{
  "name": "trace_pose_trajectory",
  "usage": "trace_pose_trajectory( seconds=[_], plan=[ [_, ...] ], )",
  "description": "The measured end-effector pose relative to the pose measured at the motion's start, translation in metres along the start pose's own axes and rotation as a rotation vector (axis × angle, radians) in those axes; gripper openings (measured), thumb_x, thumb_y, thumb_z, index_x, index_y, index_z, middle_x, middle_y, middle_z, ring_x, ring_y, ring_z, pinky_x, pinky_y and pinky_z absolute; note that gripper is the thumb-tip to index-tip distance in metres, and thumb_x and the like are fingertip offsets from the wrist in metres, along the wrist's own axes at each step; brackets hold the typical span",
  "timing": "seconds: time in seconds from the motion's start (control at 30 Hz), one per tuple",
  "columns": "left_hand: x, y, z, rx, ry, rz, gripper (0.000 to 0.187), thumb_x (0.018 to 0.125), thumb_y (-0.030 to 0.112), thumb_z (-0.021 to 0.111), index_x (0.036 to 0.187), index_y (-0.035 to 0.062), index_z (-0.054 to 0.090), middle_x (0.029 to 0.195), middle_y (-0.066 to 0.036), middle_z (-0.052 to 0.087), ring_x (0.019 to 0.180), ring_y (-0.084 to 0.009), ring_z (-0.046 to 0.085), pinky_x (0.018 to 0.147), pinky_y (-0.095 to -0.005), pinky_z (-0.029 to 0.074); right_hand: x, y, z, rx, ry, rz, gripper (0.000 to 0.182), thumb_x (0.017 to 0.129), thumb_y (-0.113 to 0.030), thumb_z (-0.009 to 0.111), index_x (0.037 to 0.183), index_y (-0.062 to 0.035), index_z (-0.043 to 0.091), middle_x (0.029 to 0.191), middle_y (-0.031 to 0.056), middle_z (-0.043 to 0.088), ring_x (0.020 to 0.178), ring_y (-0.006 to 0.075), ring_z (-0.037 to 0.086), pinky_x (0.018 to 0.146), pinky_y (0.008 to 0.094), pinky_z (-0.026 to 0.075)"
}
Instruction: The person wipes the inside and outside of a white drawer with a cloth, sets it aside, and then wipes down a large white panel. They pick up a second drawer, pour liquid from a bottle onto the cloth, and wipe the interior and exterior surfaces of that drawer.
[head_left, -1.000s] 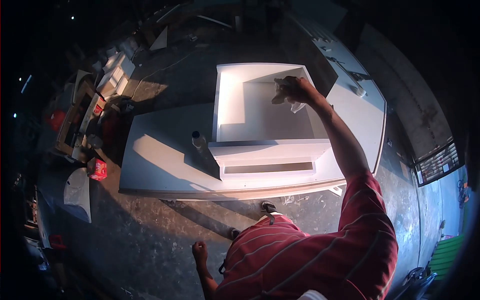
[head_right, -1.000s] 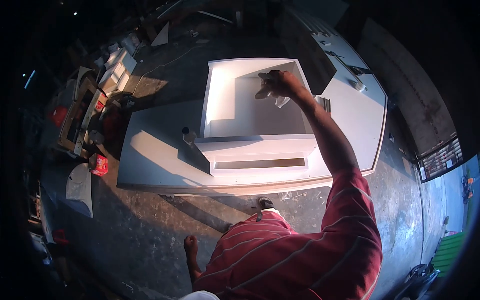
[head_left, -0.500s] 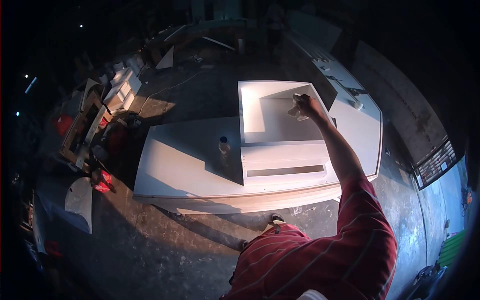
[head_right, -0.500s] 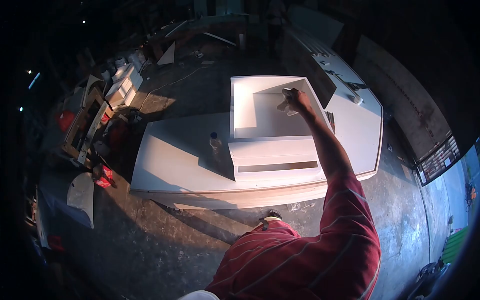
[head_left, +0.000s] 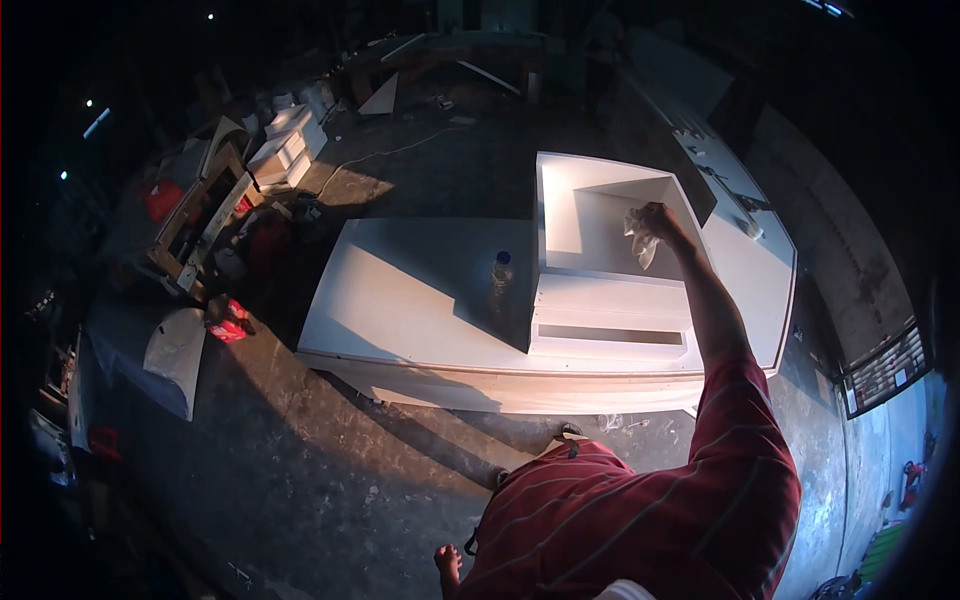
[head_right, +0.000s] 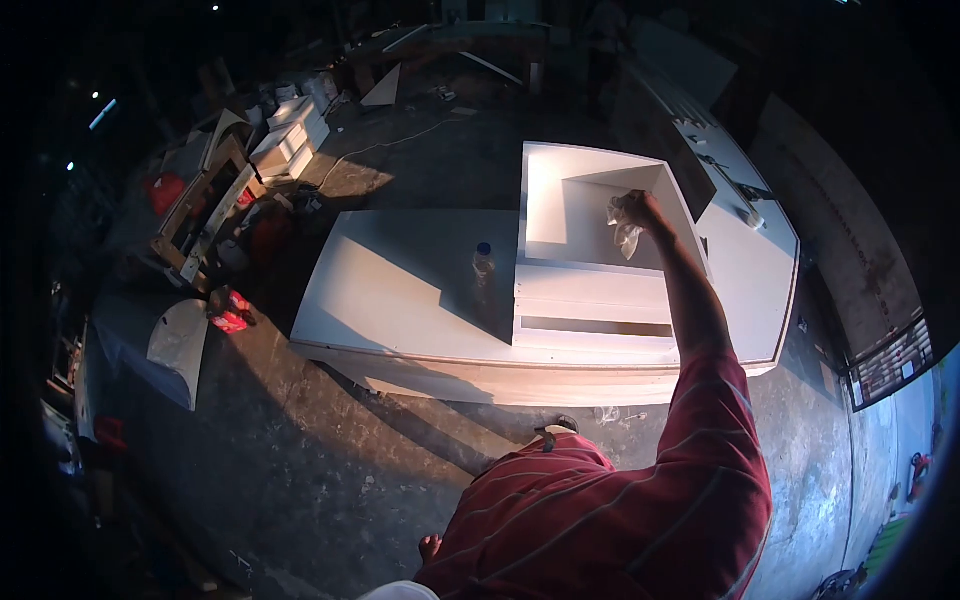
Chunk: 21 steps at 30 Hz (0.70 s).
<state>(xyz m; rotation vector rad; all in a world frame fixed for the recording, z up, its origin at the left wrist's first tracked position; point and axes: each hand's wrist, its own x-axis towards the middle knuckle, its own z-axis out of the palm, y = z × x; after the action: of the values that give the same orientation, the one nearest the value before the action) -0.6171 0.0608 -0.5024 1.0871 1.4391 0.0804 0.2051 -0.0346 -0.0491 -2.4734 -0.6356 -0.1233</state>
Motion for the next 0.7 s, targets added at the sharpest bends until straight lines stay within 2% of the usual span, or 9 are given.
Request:
trace_pose_trajectory(
  seconds=[0.07,0.1,0.23,0.3,0.33,0.4,0.5,0.6,0.7],
  plan=[
    [0.000,-0.020,-0.004,-0.032,0.002,-0.070,0.026,0.085,0.027,0.057,0.102,0.0079,0.054,0.080,-0.006,0.057,0.063,-0.0190,0.058,0.049,-0.0318,0.048,-0.004,-0.014,-0.007,0.109,0.064,0.168,0.033,0.081,-0.034,0.061,0.090,-0.0023,0.066,0.087,0.0180,0.067,0.083,0.0307,0.065,0.071,0.0402,0.051],
    [0.002,-0.038,-0.005,-0.064,0.010,-0.124,0.026,0.084,0.027,0.057,0.102,0.0078,0.054,0.080,-0.006,0.058,0.063,-0.0194,0.058,0.049,-0.0324,0.048,0.025,0.029,0.016,0.001,0.132,0.092,0.035,0.082,-0.036,0.059,0.095,-0.0039,0.066,0.090,0.0174,0.067,0.085,0.0297,0.066,0.072,0.0389,0.051],
    [-0.002,-0.077,-0.010,-0.166,0.041,-0.290,0.028,0.083,0.028,0.059,0.102,0.0076,0.054,0.080,-0.007,0.058,0.064,-0.0207,0.059,0.051,-0.0341,0.049,0.006,-0.011,0.004,0.148,0.113,0.100,0.032,0.083,-0.030,0.058,0.101,-0.0044,0.064,0.089,0.0149,0.068,0.085,0.0254,0.066,0.073,0.0367,0.051],
    [-0.003,-0.077,-0.013,-0.205,0.035,-0.265,0.026,0.082,0.027,0.058,0.100,0.0081,0.055,0.080,-0.007,0.058,0.063,-0.0208,0.058,0.052,-0.0363,0.050,-0.020,-0.065,-0.015,0.611,0.242,0.060,0.029,0.083,-0.025,0.059,0.104,-0.0045,0.062,0.087,0.0142,0.068,0.087,0.0213,0.066,0.073,0.0333,0.051],
    [-0.008,-0.074,-0.015,-0.233,0.043,-0.259,0.025,0.082,0.026,0.058,0.099,0.0083,0.055,0.079,-0.007,0.058,0.062,-0.0209,0.057,0.053,-0.0375,0.050,-0.040,-0.086,-0.018,0.363,0.444,-0.183,0.027,0.082,-0.014,0.055,0.107,-0.0043,0.060,0.092,0.0100,0.065,0.084,0.0138,0.062,0.068,0.0270,0.049],
    [-0.023,-0.069,-0.018,-0.290,0.076,-0.261,0.023,0.082,0.025,0.058,0.098,0.0088,0.056,0.079,-0.007,0.058,0.062,-0.0211,0.057,0.054,-0.0397,0.050,-0.064,-0.121,-0.018,0.734,0.277,-0.381,0.028,0.086,-0.007,0.052,0.113,0.0014,0.053,0.098,0.0099,0.062,0.086,0.0151,0.061,0.075,0.0290,0.051],
    [-0.002,0.027,-0.011,-0.246,0.143,-0.114,0.021,0.080,0.028,0.061,0.092,0.0118,0.056,0.075,0.001,0.054,0.057,-0.0114,0.051,0.050,-0.0295,0.044,-0.136,-0.198,-0.002,0.965,0.019,-0.382,0.027,0.089,-0.003,0.048,0.115,0.0018,0.050,0.102,0.0113,0.061,0.092,0.0166,0.060,0.083,0.0276,0.048],
    [0.025,0.209,0.013,-0.320,0.030,0.148,0.033,0.088,0.036,0.054,0.109,0.0098,0.055,0.097,-0.003,0.057,0.081,-0.0141,0.056,0.060,-0.0279,0.046,-0.191,-0.230,0.069,1.022,-0.430,-0.404,0.031,0.085,0.005,0.050,0.115,0.0003,0.051,0.105,0.0067,0.057,0.102,0.0127,0.052,0.091,0.0275,0.040],
    [0.006,0.395,0.063,-0.540,-0.474,0.509,0.061,0.088,0.055,0.046,0.132,0.0136,0.037,0.126,-0.008,0.047,0.113,-0.0259,0.048,0.085,-0.0424,0.043,-0.229,-0.255,0.157,0.911,-0.510,-0.406,0.035,0.078,0.004,0.061,0.113,0.0008,0.052,0.106,0.0090,0.058,0.103,0.0148,0.054,0.090,0.0283,0.042]
  ],
)
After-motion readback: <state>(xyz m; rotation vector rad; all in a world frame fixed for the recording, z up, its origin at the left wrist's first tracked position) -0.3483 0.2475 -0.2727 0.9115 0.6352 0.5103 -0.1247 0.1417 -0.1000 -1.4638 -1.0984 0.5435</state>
